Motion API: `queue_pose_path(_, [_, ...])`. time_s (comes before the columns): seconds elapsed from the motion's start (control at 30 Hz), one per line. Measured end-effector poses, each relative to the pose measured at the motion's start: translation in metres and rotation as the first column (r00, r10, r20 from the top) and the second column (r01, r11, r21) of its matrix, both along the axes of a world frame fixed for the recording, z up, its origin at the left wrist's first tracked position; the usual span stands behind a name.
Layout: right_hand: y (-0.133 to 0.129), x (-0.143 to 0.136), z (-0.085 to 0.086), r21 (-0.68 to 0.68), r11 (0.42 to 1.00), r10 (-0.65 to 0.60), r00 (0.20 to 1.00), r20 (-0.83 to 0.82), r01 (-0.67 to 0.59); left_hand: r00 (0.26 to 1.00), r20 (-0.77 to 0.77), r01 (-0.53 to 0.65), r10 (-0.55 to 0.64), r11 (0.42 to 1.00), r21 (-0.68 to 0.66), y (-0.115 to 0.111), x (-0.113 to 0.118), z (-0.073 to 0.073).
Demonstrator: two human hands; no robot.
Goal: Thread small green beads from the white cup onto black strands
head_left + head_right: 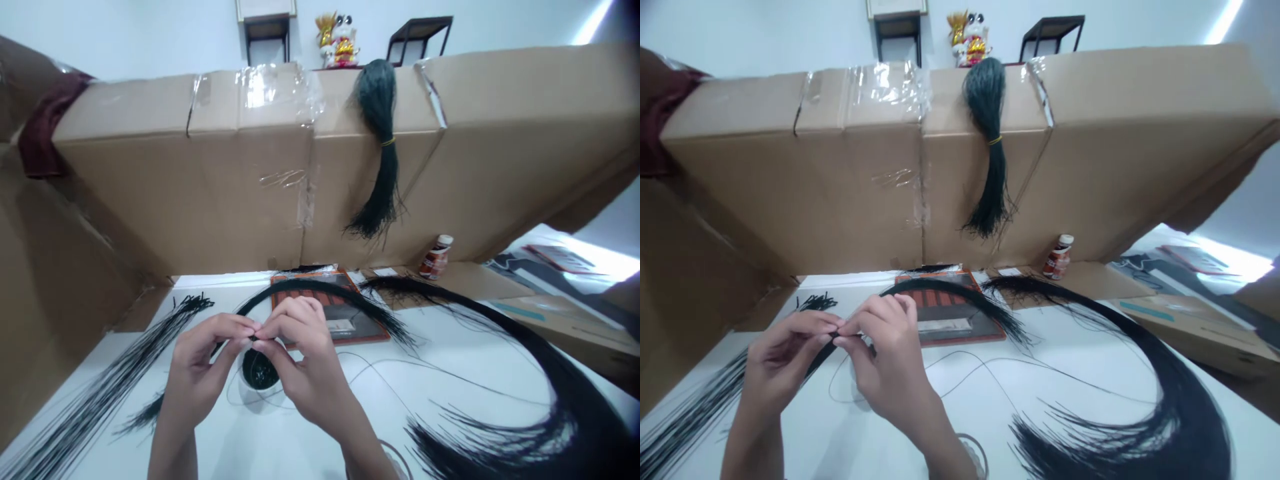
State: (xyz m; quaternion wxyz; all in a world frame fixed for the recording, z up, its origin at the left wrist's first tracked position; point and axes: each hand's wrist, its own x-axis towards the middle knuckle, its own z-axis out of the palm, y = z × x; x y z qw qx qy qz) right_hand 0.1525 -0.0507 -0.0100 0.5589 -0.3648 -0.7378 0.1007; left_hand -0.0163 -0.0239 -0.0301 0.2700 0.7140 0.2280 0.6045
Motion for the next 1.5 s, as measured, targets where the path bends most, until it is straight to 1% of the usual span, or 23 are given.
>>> queue_pose_path(0.17, [-0.007, -0.002, -0.001, 0.023, 1.0, -0.019, 1.0, 0.001, 0.019, 0.999, 0.04, 0.01, -0.01, 1.0, 0.004, -0.007, 0.007, 0.003])
queue_pose_path(0.27, [-0.009, -0.003, -0.003, 0.07, 0.997, -0.032, 0.999, -0.023, 0.034, 0.994, 0.058, 0.089, -0.093, 0.994, 0.065, -0.005, 0.012, 0.002])
queue_pose_path(0.33, [-0.009, -0.005, -0.004, 0.089, 0.996, -0.025, 0.999, -0.047, 0.029, 0.985, 0.098, 0.13, -0.139, 0.987, 0.093, -0.004, 0.013, 0.002])
queue_pose_path(0.4, [-0.009, -0.006, -0.004, 0.09, 0.996, 0.024, 0.996, -0.081, -0.017, 0.977, 0.133, 0.155, -0.165, 0.984, 0.085, -0.005, 0.013, 0.003])
queue_pose_path(0.47, [-0.009, -0.007, -0.004, 0.082, 0.991, 0.114, 0.986, -0.119, -0.104, 0.974, 0.123, 0.186, -0.191, 0.981, 0.056, -0.009, 0.011, 0.006])
queue_pose_path(0.57, [-0.011, -0.004, -0.001, 0.056, 0.97, 0.243, 0.959, -0.145, -0.238, 0.973, 0.099, 0.207, -0.208, 0.978, 0.013, -0.016, 0.009, 0.009])
queue_pose_path(0.67, [-0.014, 0.004, 0.003, -0.008, 0.954, 0.296, 0.946, -0.132, -0.3, 0.974, 0.095, 0.21, -0.206, 0.977, -0.036, -0.023, 0.012, 0.012])
queue_pose_path(0.77, [-0.015, 0.015, 0.005, -0.08, 0.942, 0.32, 0.944, -0.078, -0.326, 0.978, 0.057, 0.205, -0.201, 0.974, -0.099, -0.028, 0.016, 0.014])
queue_pose_path(0.83, [-0.015, 0.024, 0.006, -0.125, 0.94, 0.315, 0.949, -0.032, -0.316, 0.988, -0.013, 0.151, -0.154, 0.981, -0.12, -0.033, 0.02, 0.015])
queue_pose_path(0.9, [-0.015, 0.031, 0.007, -0.163, 0.947, 0.281, 0.96, 0.01, -0.276, 0.993, -0.109, 0.037, -0.049, 0.993, -0.113, -0.039, 0.023, 0.016])
queue_pose_path(0.97, [-0.015, 0.036, 0.007, -0.177, 0.957, 0.241, 0.969, 0.053, -0.229, 0.979, -0.19, -0.096, 0.08, 0.992, -0.08, -0.042, 0.027, 0.017])
queue_pose_path(1.03, [-0.016, 0.038, 0.008, -0.174, 0.964, 0.216, 0.973, 0.081, -0.199, 0.964, -0.214, -0.17, 0.155, 0.984, -0.052, -0.044, 0.029, 0.017])
queue_pose_path(1.17, [-0.015, 0.036, 0.007, -0.137, 0.974, 0.192, 0.979, 0.065, -0.182, 0.964, -0.212, -0.178, 0.163, 0.982, -0.055, -0.042, 0.029, 0.016])
queue_pose_path(1.33, [-0.016, 0.029, 0.005, -0.06, 0.968, 0.245, 0.969, 0.04, -0.242, 0.944, -0.239, -0.235, 0.228, 0.972, -0.003, -0.048, 0.019, 0.019])
queue_pose_path(1.5, [-0.028, 0.02, 0.009, -0.005, 0.989, 0.15, 0.98, 0.129, -0.15, 0.913, -0.252, -0.305, 0.322, 0.947, 0.104, -0.061, 0.011, 0.022])
